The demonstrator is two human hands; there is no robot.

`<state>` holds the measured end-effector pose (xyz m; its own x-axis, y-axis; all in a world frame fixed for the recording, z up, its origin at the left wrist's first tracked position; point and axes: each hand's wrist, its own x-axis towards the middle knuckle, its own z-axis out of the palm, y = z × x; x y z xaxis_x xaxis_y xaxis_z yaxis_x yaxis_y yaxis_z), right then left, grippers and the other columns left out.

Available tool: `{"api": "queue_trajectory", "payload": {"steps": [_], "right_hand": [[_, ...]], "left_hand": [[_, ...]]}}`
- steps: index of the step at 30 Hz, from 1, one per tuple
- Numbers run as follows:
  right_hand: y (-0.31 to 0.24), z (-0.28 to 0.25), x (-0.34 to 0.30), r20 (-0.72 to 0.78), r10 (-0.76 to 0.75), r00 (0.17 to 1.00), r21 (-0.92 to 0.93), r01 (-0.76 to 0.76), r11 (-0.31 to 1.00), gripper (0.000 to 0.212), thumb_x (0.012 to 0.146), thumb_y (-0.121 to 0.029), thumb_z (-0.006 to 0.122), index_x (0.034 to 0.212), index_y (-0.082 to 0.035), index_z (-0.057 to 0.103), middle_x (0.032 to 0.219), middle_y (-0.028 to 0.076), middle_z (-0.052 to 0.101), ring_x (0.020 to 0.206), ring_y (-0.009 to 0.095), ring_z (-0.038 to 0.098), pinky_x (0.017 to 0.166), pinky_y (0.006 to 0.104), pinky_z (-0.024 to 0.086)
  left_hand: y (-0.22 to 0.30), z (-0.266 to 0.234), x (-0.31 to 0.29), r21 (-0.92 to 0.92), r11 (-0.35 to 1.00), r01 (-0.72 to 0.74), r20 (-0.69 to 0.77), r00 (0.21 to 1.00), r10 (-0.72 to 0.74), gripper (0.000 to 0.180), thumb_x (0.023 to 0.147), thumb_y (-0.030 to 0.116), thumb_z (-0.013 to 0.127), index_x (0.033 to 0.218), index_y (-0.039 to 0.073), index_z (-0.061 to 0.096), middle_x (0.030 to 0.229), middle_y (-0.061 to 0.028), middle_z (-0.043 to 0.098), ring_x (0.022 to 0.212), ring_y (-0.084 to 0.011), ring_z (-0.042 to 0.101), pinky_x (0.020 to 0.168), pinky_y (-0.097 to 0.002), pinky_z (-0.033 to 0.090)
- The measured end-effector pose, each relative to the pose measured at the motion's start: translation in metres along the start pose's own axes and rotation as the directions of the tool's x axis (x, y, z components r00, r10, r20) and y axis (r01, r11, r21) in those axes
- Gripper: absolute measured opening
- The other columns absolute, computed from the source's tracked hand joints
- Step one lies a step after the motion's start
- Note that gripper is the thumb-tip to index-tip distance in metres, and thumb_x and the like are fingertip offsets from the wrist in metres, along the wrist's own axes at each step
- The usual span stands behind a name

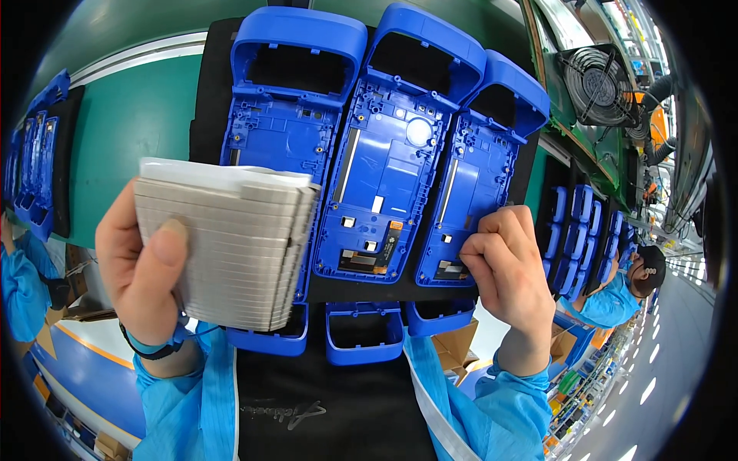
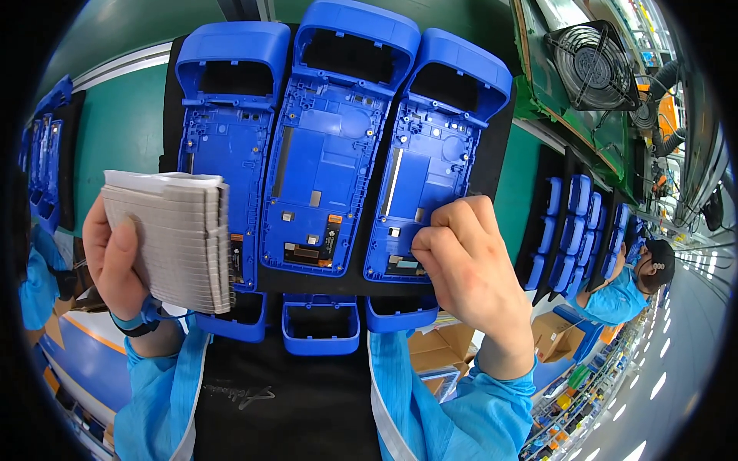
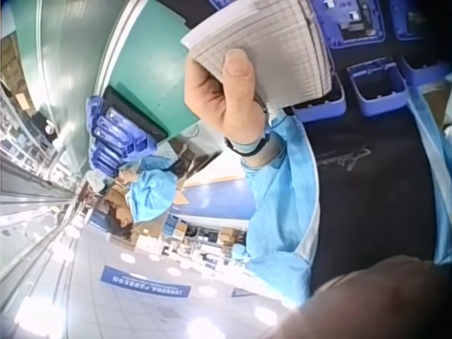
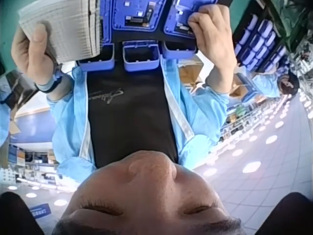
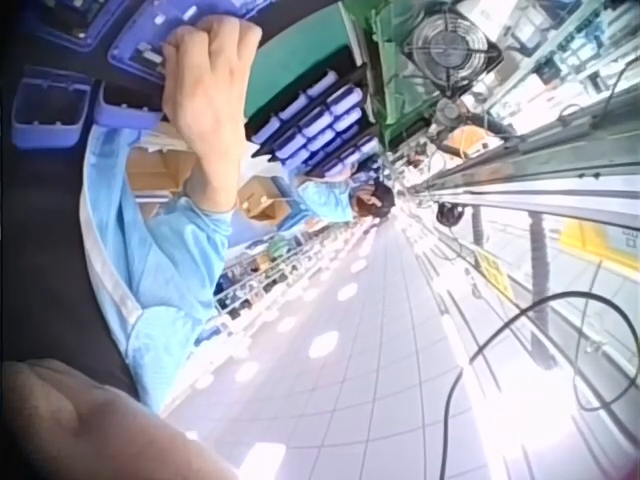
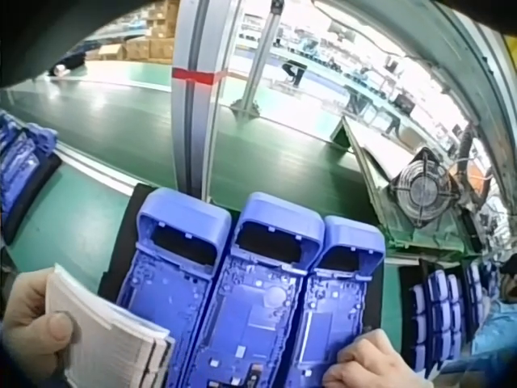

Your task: The person assembles small electronic components into plastic electronic housings by hand on a production line.

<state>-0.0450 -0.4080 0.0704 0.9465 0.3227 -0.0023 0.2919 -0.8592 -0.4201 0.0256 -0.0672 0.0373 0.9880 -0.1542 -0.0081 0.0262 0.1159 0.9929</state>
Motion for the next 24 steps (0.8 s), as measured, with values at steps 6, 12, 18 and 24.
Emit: {"api": "queue_trajectory", "payload": {"steps": [6,12,18,24], "right_hand": [[0.001,0.000,0.000,-0.008,-0.012,1.000,-0.007,0.012,1.000,0.015,0.073,0.001,0.070,0.083,-0.002,0.060,0.088,0.011,0.051,0.084,0.030,0.048,0.073,0.0371,0.042],[0.002,0.001,0.000,-0.014,-0.025,1.000,-0.032,0.025,0.999,0.016,0.072,0.000,0.071,0.083,-0.002,0.060,0.088,0.011,0.052,0.084,0.030,0.049,0.073,0.0369,0.043],[0.002,-0.001,-0.005,-0.065,-0.011,0.998,0.045,0.014,0.999,0.021,0.068,0.001,0.073,0.083,-0.003,0.061,0.088,0.010,0.055,0.083,0.029,0.051,0.072,0.0370,0.044],[0.019,0.007,-0.008,-0.265,0.070,0.962,0.157,-0.028,0.987,0.019,0.077,0.002,0.068,0.093,-0.001,0.057,0.095,0.012,0.055,0.081,0.021,0.052,0.071,0.0302,0.043]], "left_hand": [[-0.013,-0.028,-0.007,-0.057,0.998,0.005,-0.152,0.988,-0.013,0.043,0.094,0.020,0.054,0.127,-0.008,0.053,0.110,-0.0175,0.066,0.097,-0.0190,0.064,0.088,-0.0293,0.048],[-0.019,-0.040,-0.007,-0.098,0.995,0.001,-0.121,0.993,-0.013,0.043,0.095,0.021,0.053,0.127,-0.007,0.053,0.111,-0.0182,0.066,0.098,-0.0188,0.065,0.087,-0.0280,0.048],[-0.020,-0.047,-0.012,-0.078,0.996,0.047,-0.084,0.995,-0.053,0.043,0.096,0.023,0.052,0.127,-0.007,0.052,0.111,-0.0188,0.066,0.098,-0.0190,0.065,0.087,-0.0278,0.049],[-0.020,-0.051,-0.002,-0.081,0.958,0.276,-0.024,0.960,-0.279,0.053,0.095,0.030,0.044,0.128,-0.011,0.050,0.121,-0.0221,0.062,0.107,-0.0248,0.064,0.094,-0.0308,0.047]]}}
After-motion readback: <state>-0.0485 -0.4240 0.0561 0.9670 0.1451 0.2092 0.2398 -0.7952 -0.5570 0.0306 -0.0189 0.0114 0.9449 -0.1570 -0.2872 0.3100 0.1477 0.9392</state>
